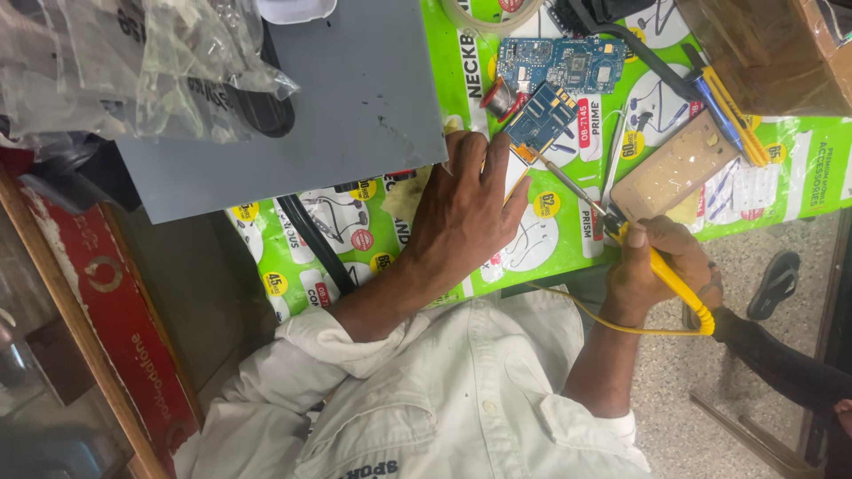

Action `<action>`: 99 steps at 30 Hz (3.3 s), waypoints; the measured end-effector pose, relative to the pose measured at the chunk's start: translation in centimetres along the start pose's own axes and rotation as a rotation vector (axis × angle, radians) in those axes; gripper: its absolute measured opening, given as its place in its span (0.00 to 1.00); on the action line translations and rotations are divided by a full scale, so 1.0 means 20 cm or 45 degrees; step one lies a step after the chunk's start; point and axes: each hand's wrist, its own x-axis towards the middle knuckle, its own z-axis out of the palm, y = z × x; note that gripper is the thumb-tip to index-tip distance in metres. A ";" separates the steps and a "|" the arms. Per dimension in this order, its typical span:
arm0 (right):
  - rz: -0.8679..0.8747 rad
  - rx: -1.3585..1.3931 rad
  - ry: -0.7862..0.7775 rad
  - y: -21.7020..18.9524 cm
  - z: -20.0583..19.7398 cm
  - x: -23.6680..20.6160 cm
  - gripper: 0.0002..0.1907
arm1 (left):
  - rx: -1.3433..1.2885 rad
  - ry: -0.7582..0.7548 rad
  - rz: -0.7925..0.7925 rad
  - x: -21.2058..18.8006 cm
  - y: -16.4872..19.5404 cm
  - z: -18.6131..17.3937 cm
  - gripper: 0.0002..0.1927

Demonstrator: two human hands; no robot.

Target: The person uses a soldering iron on a small circuit board, then disassembles a feature phone with a screwdriver, removes the battery, and reassembles the phone. The work is performed on a cluttered workbench with various tools and parts visible.

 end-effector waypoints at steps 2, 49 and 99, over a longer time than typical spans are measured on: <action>0.000 -0.015 0.002 0.00 0.00 0.00 0.12 | 0.025 0.011 0.003 0.00 0.00 0.00 0.26; -0.040 -0.053 -0.005 -0.04 0.02 0.01 0.12 | 0.011 0.009 0.010 0.00 0.00 0.00 0.26; -0.007 0.027 -0.001 -0.03 0.01 0.01 0.14 | 0.026 -0.006 -0.007 0.00 0.01 0.00 0.25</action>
